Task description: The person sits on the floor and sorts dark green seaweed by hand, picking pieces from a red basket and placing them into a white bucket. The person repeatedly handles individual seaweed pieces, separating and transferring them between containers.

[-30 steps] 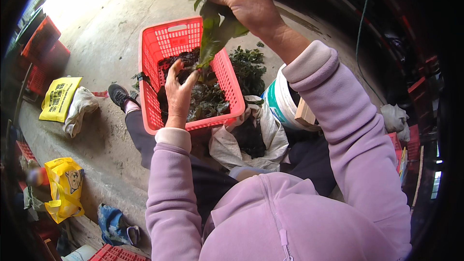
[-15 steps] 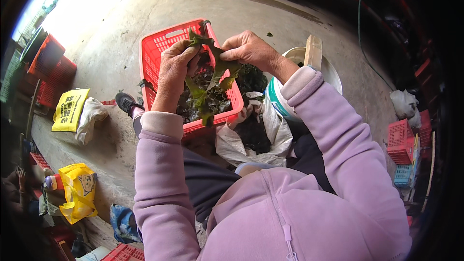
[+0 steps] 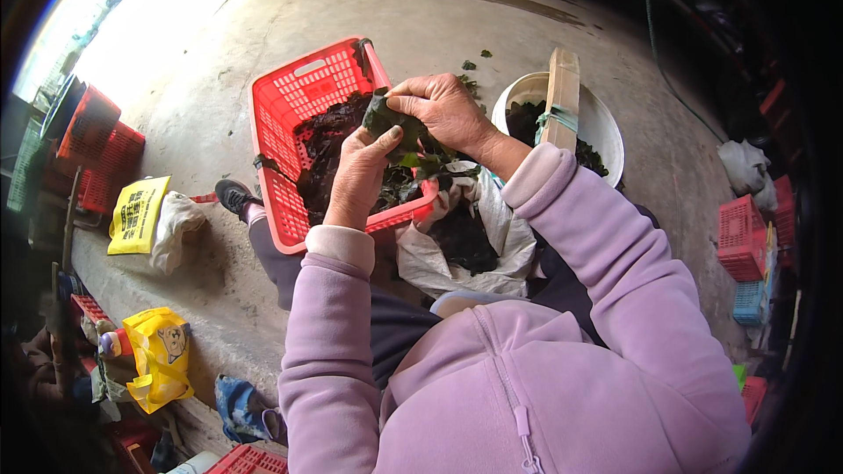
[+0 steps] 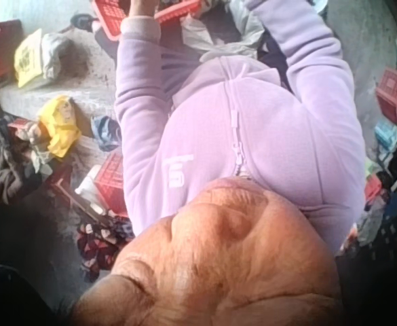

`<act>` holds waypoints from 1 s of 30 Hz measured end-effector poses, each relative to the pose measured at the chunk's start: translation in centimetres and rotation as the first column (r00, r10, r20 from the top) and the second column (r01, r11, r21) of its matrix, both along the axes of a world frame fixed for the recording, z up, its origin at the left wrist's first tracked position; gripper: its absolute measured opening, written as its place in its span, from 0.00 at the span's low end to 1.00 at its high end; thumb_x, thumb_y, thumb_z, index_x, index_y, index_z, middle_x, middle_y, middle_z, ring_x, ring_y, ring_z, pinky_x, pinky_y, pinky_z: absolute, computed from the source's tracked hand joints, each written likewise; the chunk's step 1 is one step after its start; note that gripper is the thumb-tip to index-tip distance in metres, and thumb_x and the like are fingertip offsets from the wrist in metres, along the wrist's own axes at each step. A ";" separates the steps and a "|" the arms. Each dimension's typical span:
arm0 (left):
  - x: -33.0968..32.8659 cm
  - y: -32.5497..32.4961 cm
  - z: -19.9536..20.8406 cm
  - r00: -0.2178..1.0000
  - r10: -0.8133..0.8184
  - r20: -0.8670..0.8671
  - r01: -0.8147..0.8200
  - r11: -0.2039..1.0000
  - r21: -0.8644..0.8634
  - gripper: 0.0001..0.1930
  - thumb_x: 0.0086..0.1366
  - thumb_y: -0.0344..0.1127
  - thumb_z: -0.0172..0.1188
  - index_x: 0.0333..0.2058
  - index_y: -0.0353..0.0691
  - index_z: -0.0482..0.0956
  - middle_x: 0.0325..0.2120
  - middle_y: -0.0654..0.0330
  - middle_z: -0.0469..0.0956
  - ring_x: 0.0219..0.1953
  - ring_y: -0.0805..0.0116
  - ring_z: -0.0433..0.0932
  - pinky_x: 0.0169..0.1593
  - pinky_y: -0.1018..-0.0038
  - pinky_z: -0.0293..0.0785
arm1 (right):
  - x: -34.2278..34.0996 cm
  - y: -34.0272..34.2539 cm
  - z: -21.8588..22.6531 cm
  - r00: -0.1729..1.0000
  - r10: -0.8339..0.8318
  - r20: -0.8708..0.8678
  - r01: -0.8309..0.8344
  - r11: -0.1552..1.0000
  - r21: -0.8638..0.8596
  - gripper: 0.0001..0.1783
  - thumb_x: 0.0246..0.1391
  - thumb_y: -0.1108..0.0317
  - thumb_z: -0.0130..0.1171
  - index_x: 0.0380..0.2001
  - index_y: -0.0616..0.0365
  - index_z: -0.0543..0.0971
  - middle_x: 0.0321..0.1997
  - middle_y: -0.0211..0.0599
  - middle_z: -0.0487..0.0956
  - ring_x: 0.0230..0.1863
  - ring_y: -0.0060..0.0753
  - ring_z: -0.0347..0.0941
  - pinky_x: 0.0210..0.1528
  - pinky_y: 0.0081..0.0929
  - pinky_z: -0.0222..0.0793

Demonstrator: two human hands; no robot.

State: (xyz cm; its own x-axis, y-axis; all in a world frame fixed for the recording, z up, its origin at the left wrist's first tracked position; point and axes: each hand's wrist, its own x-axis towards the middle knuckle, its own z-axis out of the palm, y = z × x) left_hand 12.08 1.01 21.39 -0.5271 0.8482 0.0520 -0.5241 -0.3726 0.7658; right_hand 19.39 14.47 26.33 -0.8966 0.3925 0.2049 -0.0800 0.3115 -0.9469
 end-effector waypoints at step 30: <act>-7.4 -3.5 7.6 0.983 0.185 -0.004 -0.184 0.978 0.099 0.11 0.70 0.37 0.40 0.30 0.41 0.67 0.19 0.67 0.63 0.23 0.73 0.61 0.38 0.69 0.66 | 1.5 -0.8 -3.5 0.896 0.434 0.094 -0.311 0.765 -0.563 0.08 0.55 0.69 0.56 0.31 0.63 0.78 0.22 0.27 0.76 0.20 0.18 0.73 0.25 0.14 0.71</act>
